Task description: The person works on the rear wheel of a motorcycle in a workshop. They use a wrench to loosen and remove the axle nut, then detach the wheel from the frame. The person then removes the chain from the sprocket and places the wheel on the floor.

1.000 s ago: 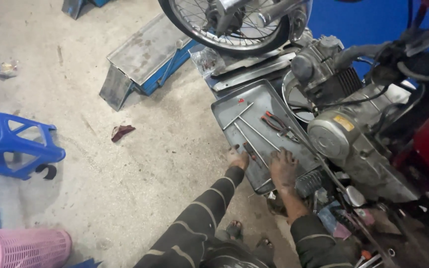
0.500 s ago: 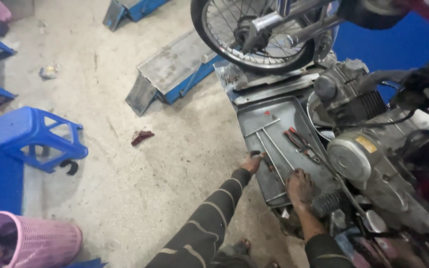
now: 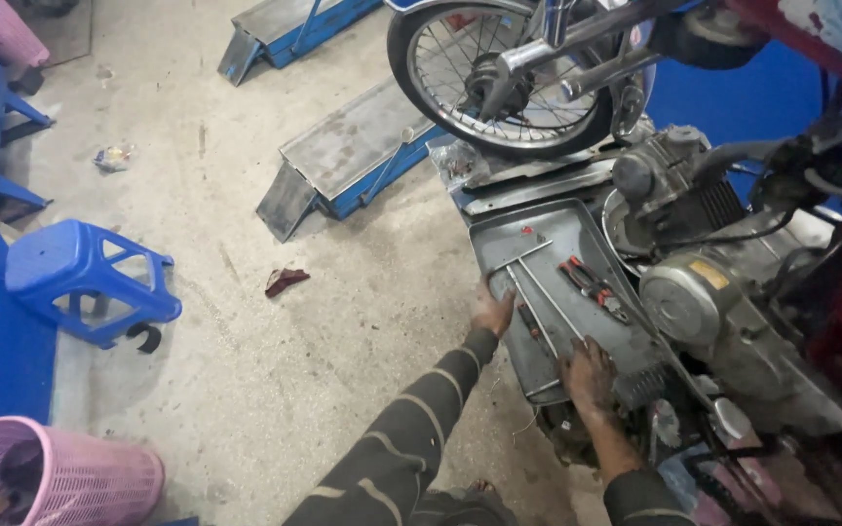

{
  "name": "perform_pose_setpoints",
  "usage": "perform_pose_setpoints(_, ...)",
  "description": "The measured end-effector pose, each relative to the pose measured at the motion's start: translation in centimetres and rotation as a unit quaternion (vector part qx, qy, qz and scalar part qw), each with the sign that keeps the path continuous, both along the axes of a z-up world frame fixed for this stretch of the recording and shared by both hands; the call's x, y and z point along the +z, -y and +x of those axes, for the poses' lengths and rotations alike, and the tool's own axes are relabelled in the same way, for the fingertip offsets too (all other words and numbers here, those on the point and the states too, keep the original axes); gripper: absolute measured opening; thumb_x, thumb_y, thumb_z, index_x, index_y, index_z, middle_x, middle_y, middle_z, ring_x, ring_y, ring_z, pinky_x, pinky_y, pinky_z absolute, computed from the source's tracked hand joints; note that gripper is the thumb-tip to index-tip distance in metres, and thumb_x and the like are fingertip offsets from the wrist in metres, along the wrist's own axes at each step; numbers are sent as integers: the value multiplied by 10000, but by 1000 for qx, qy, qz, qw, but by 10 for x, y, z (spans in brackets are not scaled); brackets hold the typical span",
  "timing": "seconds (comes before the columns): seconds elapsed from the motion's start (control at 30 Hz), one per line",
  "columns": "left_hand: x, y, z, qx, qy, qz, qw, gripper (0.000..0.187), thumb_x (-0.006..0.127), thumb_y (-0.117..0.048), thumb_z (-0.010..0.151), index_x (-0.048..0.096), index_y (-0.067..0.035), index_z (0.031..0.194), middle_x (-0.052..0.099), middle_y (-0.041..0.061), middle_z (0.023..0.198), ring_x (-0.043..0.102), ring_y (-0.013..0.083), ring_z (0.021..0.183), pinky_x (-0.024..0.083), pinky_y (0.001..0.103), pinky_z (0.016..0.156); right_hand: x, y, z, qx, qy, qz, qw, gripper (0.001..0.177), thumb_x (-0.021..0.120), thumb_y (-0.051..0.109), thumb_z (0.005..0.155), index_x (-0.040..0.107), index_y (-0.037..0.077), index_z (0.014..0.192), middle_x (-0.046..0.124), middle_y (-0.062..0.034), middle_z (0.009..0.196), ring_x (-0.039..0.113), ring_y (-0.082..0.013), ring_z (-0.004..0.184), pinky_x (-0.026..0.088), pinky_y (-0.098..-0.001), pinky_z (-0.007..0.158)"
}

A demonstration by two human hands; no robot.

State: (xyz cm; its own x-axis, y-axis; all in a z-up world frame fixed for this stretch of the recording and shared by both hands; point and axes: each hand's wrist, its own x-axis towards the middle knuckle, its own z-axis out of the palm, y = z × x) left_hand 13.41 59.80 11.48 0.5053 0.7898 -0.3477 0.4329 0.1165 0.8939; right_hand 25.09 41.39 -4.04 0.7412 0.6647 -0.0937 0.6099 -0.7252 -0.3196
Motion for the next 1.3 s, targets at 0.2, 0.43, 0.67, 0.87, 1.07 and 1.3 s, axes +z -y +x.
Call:
perform_pose_setpoints(0.2, 19, -7, 2, 10, 63, 9, 998, 651, 579, -215, 984, 270, -107, 1546, 323, 187, 1575, 339, 359, 1441, 368, 530, 1172, -18, 1, -2, -47, -75, 110, 990, 451, 619, 286, 970, 555, 132, 1389, 484, -164, 1461, 457, -347, 1367, 347, -527, 1135)
perform_pose_setpoints(0.43, -50, -3, 20, -17, 37, -67, 997, 775, 633, -322, 970, 182, -130, 1570, 332, 137, 1579, 391, 257, 1420, 426, 498, 1132, 19, -15, -4, -200, -296, 230, 905, 433, 456, 533, 1040, 562, 259, 1357, 516, -69, 1445, 453, -323, 1346, 332, -548, 1097)
perform_pose_setpoints(0.67, -99, 4, 27, -33, 79, -54, 995, 784, 640, -265, 974, 168, -81, 1573, 308, 221, 1566, 371, 368, 1415, 396, 544, 1145, -39, -6, 16, -44, -132, 102, 985, 459, 609, 199, 975, 519, 124, 1419, 517, -147, 1412, 471, -344, 1359, 401, -507, 1111)
perform_pose_setpoints(0.87, -109, 20, 36, -68, 29, -60, 995, 768, 672, -299, 945, 243, -96, 1549, 495, 205, 1436, 498, 345, 1324, 440, 536, 1104, -39, 6, 16, -63, -182, 164, 967, 455, 571, 129, 1004, 461, 31, 1434, 449, -225, 1412, 400, -420, 1373, 379, -540, 1111)
perform_pose_setpoints(1.07, -129, 23, 27, -126, -27, -49, 990, 766, 684, -375, 904, 345, -79, 1524, 597, 190, 1352, 559, 342, 1275, 460, 527, 1075, -40, 16, 15, -50, -131, 176, 974, 440, 631, 98, 948, 523, 35, 1370, 520, -237, 1322, 567, -400, 1193, 462, -495, 1033)
perform_pose_setpoints(1.3, -163, 11, 26, -145, -35, -57, 987, 592, 667, -371, 927, 480, -109, 1425, 641, 122, 1294, 598, 294, 1226, 508, 489, 1008, -34, 23, 10, -41, -127, 165, 977, 456, 618, 172, 976, 512, 42, 1400, 533, -227, 1348, 469, -408, 1312, 362, -533, 1079)
